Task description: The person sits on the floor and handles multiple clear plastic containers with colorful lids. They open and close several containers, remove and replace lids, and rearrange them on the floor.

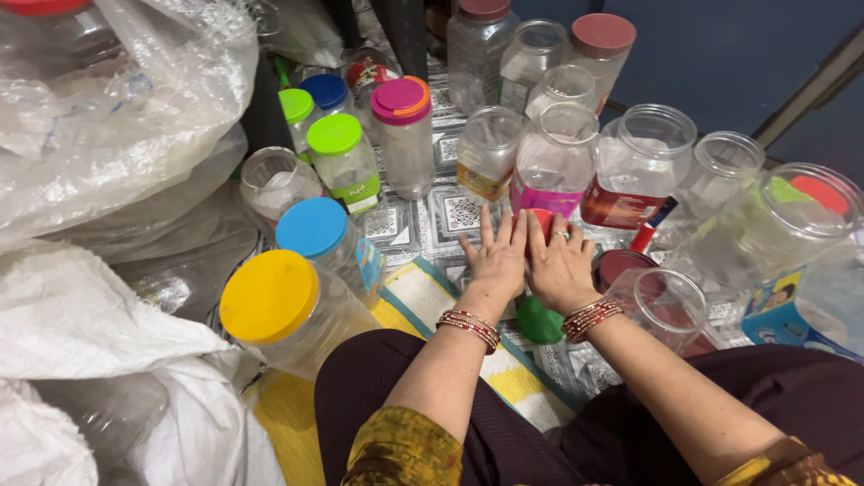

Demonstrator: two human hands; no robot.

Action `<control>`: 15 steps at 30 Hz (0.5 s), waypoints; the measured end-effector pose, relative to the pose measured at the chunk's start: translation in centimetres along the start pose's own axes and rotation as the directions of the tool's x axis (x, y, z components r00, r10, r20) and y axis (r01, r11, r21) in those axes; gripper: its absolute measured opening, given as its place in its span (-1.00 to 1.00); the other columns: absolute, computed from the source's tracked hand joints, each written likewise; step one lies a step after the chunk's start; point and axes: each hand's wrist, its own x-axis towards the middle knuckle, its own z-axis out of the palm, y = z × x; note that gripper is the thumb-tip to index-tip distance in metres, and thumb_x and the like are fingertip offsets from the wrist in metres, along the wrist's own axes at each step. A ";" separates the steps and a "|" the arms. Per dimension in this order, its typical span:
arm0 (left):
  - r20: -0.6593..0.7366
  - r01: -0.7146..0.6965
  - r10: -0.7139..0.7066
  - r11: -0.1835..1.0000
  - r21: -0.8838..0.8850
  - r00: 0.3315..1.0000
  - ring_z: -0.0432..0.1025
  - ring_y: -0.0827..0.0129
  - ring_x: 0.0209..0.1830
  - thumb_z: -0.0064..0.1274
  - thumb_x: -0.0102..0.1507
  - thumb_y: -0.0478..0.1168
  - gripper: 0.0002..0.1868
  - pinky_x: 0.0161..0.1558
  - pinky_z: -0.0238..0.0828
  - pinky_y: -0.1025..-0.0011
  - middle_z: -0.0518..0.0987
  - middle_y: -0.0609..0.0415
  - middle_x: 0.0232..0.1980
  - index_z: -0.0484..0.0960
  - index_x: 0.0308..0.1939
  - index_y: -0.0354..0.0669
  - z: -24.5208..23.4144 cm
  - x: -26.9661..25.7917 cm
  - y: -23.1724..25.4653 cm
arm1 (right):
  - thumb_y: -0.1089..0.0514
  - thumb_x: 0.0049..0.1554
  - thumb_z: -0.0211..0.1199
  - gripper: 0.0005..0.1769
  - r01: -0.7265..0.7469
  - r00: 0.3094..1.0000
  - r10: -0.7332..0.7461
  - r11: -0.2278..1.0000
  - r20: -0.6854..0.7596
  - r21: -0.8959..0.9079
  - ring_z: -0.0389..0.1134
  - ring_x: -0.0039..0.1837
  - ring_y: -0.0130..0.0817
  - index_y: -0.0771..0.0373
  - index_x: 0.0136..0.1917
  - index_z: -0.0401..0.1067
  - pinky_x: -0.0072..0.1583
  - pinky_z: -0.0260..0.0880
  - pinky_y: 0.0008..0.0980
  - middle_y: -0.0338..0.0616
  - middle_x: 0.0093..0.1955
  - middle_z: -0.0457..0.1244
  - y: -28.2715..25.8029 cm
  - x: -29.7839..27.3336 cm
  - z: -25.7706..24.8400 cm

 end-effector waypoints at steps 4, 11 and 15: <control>-0.060 -0.056 0.056 0.998 0.004 0.997 -0.49 -0.12 0.67 0.10 0.21 -0.24 -0.05 0.37 -0.44 -0.62 -0.15 0.05 0.68 -0.09 0.60 0.06 1.2 0.5 0.2 | -0.06 0.14 0.06 -0.14 -0.086 0.991 0.084 0.996 0.105 0.020 0.04 0.46 0.39 0.02 0.65 -0.07 0.31 0.05 0.35 0.30 0.56 -0.03 0.4 -0.1 0.8; 0.025 -0.048 0.048 0.999 -0.002 0.999 -0.47 -0.12 0.68 0.10 0.18 -0.28 -0.01 0.39 -0.40 -0.59 -0.12 0.08 0.69 -0.10 0.61 0.04 2.1 0.8 0.4 | -0.08 0.10 0.09 -0.10 -0.123 0.973 0.122 0.992 0.194 -0.011 0.03 0.48 0.41 0.00 0.66 -0.09 0.34 0.04 0.36 0.31 0.58 -0.08 1.0 0.1 2.2; 0.064 -0.026 0.024 1.000 0.018 0.998 -0.47 -0.12 0.69 0.07 0.18 -0.34 -0.01 0.40 -0.38 -0.55 -0.14 0.11 0.70 -0.09 0.62 0.11 1.8 0.3 0.4 | -0.14 0.16 0.05 -0.17 -0.169 0.952 0.168 0.986 0.257 -0.019 0.06 0.46 0.41 -0.07 0.65 -0.07 0.35 0.06 0.38 0.29 0.61 -0.12 1.0 0.1 2.9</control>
